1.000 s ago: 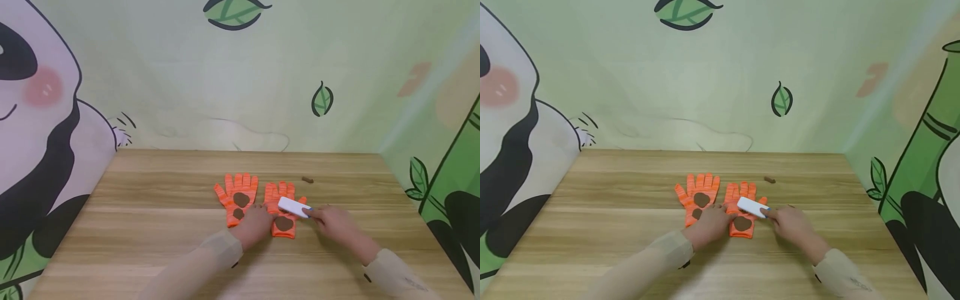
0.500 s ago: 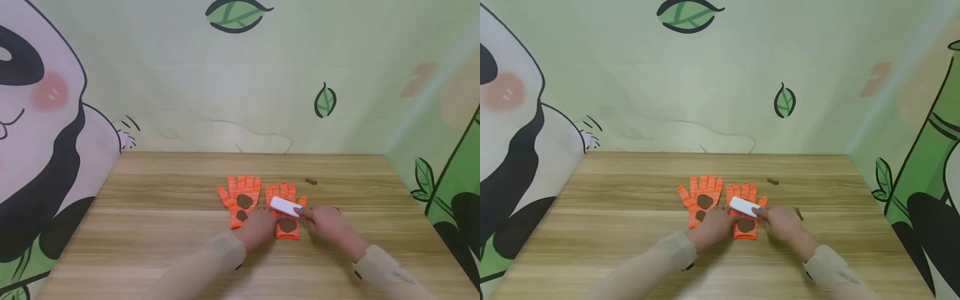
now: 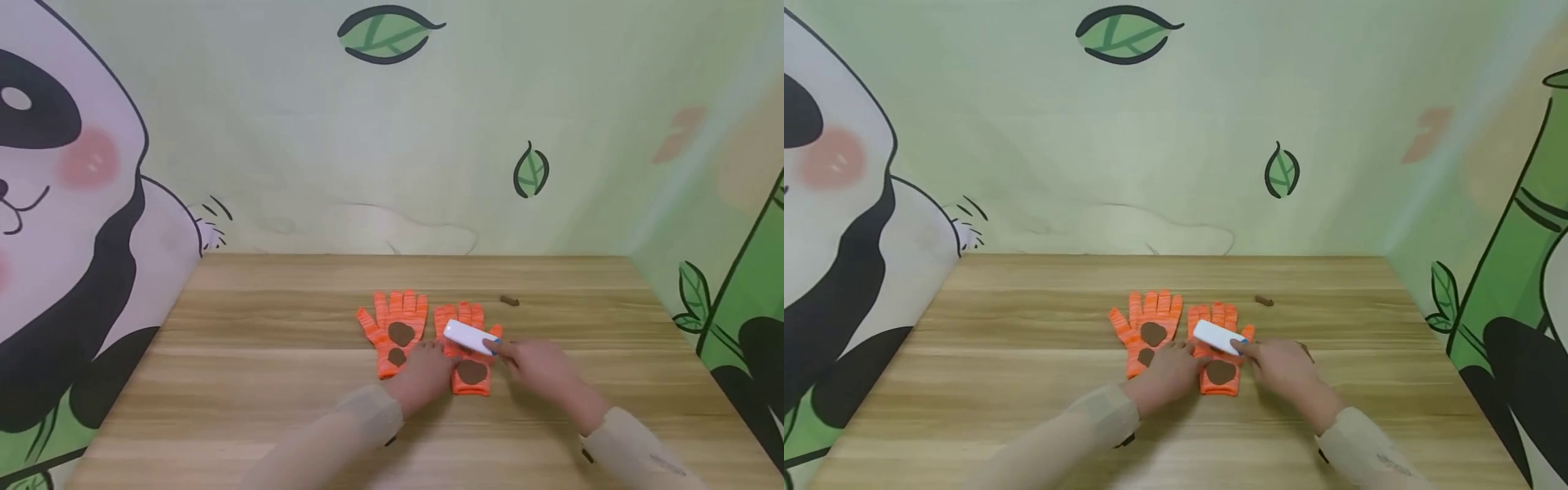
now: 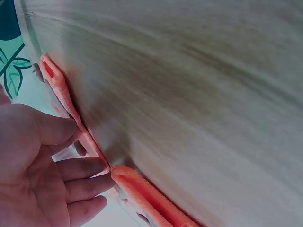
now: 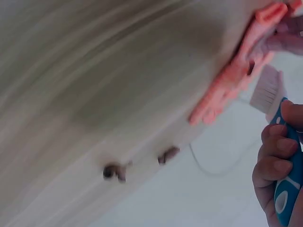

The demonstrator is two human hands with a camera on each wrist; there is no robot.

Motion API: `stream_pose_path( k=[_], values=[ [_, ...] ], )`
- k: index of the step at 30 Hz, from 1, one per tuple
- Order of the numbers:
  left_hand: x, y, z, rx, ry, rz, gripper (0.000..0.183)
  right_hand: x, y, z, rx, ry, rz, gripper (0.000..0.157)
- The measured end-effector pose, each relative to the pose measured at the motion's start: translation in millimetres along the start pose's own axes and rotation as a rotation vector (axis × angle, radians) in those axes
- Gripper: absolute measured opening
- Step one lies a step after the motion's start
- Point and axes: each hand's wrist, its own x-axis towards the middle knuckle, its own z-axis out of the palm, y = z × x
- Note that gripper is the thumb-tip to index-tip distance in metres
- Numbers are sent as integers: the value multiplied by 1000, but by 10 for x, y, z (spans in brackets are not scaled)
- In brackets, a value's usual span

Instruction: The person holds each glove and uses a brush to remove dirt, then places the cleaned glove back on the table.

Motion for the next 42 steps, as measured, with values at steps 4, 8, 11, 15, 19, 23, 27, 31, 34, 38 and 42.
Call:
stream_pose_path(
  k=[4, 8, 11, 15, 19, 23, 27, 31, 34, 38, 42],
  values=[
    [11, 29, -20, -12, -10, 6, 41, -70, 82, 57, -34, -21, 17, 37],
    [-1, 16, -24, -28, -10, 1, 41, -265, 269, 36, -45, 27, 47, 35],
    [-8, 1, -29, -33, -1, 0, 42, -340, 312, -43, -38, 55, 85, 35],
    [-15, 13, -28, -28, -19, 2, 45, -234, 180, -83, -13, 44, 93, 35],
    [-4, 40, -26, -30, -3, 6, 42, -55, 61, 14, -4, 25, 9, 36],
    [4, 46, -5, -60, 18, 2, 39, -127, 126, 107, -55, 29, 12, 36],
    [1, 37, 37, -75, 24, -13, 40, -323, 237, 78, -102, 51, 54, 35],
    [-9, 19, 67, -39, 38, -12, 39, -266, 165, 8, -113, 43, 38, 36],
    [-12, 28, 58, -38, 40, -5, 36, -109, 51, 32, -87, 18, -2, 38],
    [-15, 18, 19, -59, 30, -5, 34, -17, 0, 120, -70, -4, -25, 37],
    [-18, 14, -5, -87, 7, -17, 36, -179, 109, 129, -83, 8, 18, 37]
  ],
)
